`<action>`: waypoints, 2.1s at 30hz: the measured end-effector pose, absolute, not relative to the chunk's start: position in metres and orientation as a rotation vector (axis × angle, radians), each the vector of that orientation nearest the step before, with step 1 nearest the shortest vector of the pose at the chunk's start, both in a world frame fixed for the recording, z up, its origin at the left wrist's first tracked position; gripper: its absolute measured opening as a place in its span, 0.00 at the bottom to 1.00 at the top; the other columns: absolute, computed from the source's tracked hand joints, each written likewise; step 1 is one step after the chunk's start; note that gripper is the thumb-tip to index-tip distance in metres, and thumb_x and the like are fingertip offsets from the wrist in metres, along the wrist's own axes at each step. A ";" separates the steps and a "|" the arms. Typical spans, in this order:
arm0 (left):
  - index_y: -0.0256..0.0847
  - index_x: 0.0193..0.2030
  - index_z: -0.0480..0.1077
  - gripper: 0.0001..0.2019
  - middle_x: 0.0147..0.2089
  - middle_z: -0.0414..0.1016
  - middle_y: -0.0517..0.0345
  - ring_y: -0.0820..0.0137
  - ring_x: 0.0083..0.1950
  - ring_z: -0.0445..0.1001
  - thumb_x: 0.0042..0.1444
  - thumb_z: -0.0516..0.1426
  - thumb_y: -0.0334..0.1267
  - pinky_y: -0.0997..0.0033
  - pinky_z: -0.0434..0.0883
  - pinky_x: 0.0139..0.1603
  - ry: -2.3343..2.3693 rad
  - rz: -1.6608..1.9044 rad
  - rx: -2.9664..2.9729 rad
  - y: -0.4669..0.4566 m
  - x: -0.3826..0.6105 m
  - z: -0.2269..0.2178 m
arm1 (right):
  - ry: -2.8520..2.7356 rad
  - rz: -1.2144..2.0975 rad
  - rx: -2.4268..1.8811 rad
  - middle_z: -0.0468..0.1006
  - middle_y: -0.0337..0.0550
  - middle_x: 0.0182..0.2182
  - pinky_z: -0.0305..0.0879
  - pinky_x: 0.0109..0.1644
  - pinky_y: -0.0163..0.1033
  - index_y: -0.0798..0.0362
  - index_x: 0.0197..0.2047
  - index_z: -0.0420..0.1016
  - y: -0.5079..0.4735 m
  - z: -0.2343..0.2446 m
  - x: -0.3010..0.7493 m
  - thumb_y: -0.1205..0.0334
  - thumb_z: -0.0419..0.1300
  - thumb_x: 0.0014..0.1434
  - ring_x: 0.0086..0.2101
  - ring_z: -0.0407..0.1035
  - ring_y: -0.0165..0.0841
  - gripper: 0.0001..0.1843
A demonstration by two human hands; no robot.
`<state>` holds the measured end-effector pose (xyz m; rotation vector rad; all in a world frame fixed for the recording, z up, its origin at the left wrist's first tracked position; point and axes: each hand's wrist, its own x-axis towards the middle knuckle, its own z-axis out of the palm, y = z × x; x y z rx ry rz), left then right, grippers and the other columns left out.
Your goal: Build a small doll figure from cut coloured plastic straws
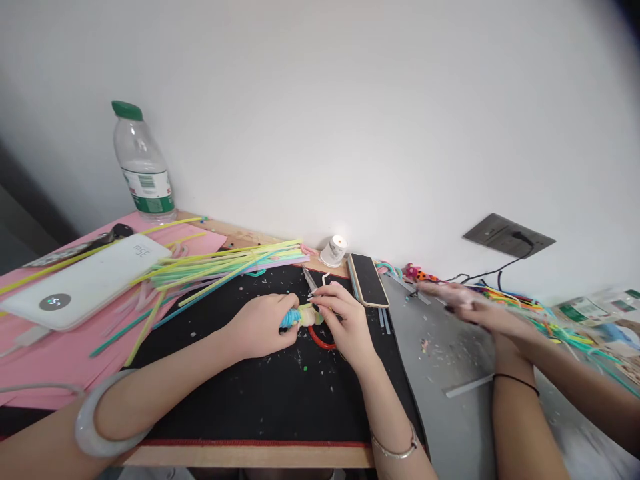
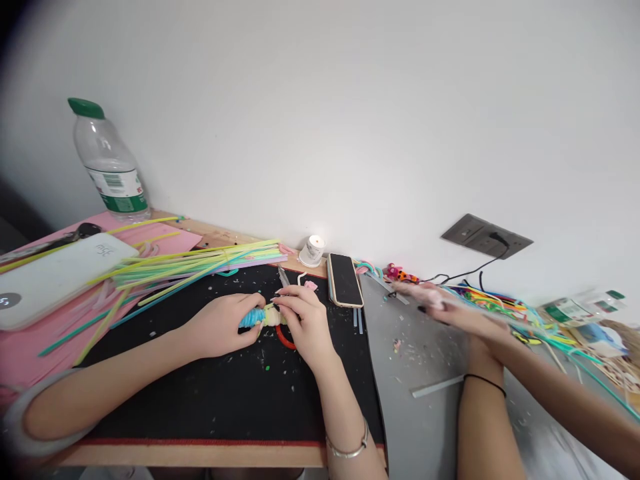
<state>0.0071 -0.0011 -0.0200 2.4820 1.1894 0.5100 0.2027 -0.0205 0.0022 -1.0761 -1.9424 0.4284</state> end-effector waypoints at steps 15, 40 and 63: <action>0.43 0.41 0.64 0.07 0.38 0.76 0.55 0.61 0.40 0.75 0.54 0.52 0.38 0.67 0.65 0.37 1.198 0.503 2.412 0.002 0.007 -0.019 | -2.021 0.396 -1.042 0.78 0.47 0.42 0.67 0.54 0.47 0.50 0.39 0.77 -0.027 0.000 0.200 0.71 0.53 0.63 0.44 0.71 0.36 0.12; 0.44 0.39 0.65 0.06 0.35 0.75 0.59 0.64 0.37 0.74 0.56 0.52 0.40 0.70 0.64 0.35 1.194 0.613 2.124 0.006 0.007 -0.018 | -2.087 0.387 -0.986 0.78 0.46 0.41 0.69 0.49 0.46 0.50 0.40 0.75 -0.030 -0.001 0.197 0.70 0.53 0.64 0.43 0.71 0.36 0.11; 0.42 0.45 0.64 0.10 0.39 0.75 0.58 0.65 0.38 0.72 0.59 0.50 0.41 0.68 0.64 0.39 1.118 0.664 1.895 0.007 0.007 -0.016 | -2.109 0.359 -0.971 0.78 0.46 0.41 0.66 0.53 0.45 0.51 0.41 0.75 -0.027 -0.005 0.200 0.71 0.53 0.64 0.43 0.70 0.35 0.10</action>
